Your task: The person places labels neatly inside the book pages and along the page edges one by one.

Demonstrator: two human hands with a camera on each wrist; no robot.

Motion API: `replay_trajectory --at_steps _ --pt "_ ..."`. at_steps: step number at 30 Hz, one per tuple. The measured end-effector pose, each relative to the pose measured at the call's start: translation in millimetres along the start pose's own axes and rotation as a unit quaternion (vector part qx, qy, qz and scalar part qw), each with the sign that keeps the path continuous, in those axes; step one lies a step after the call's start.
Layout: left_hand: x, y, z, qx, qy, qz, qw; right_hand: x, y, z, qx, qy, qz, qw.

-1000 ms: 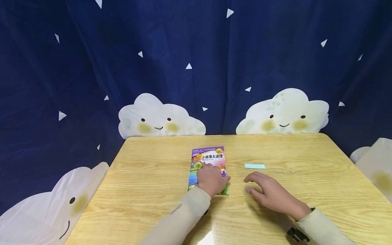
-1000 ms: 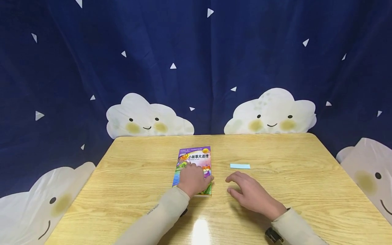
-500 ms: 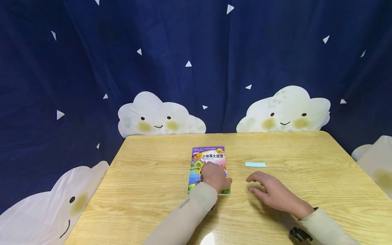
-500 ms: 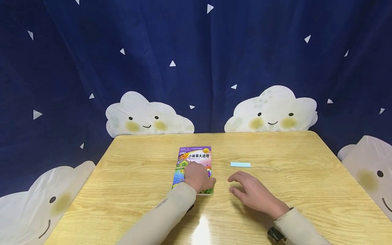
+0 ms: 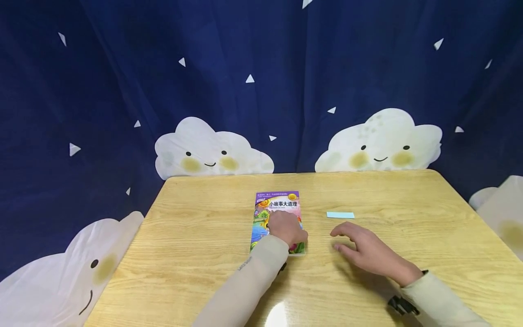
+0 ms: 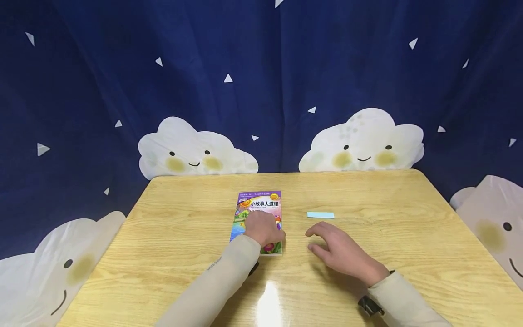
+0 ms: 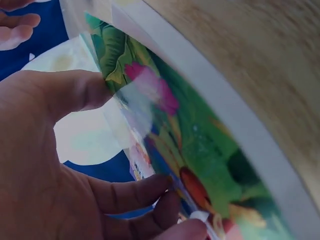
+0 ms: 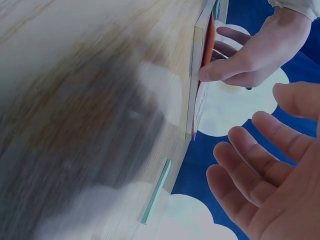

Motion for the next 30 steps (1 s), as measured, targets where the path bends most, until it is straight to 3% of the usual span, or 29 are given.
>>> replay_trajectory --at_steps 5,9,15,23,30 --pt "-2.9 1.0 -1.5 -0.005 -0.003 -0.005 1.0 -0.4 -1.4 -0.2 0.008 0.012 0.005 0.9999" --pt "-3.5 2.0 -0.5 0.012 -0.015 -0.008 0.9998 -0.8 -2.5 -0.7 0.01 0.017 0.008 0.9998" --pt "-2.6 0.4 -3.2 0.046 -0.066 0.007 0.9968 -2.8 -5.3 -0.4 0.006 0.01 0.003 0.9999" --pt "2.9 1.8 -6.3 0.079 -0.151 0.043 0.9844 -5.3 -6.9 -2.6 0.007 0.01 0.01 0.9999" --pt "24.1 6.8 -13.5 0.066 -0.209 0.081 0.9723 -9.4 -10.3 -6.3 0.011 0.01 0.017 0.9997"
Point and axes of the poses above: each hand's wrist, its own y-axis towards the middle knuckle, its own z-axis out of the palm, x = y × z, the point moved 8 cm from there along y, towards the middle knuckle, and after that the axes turned 13 degrees about -z, right-handed, at the moved point
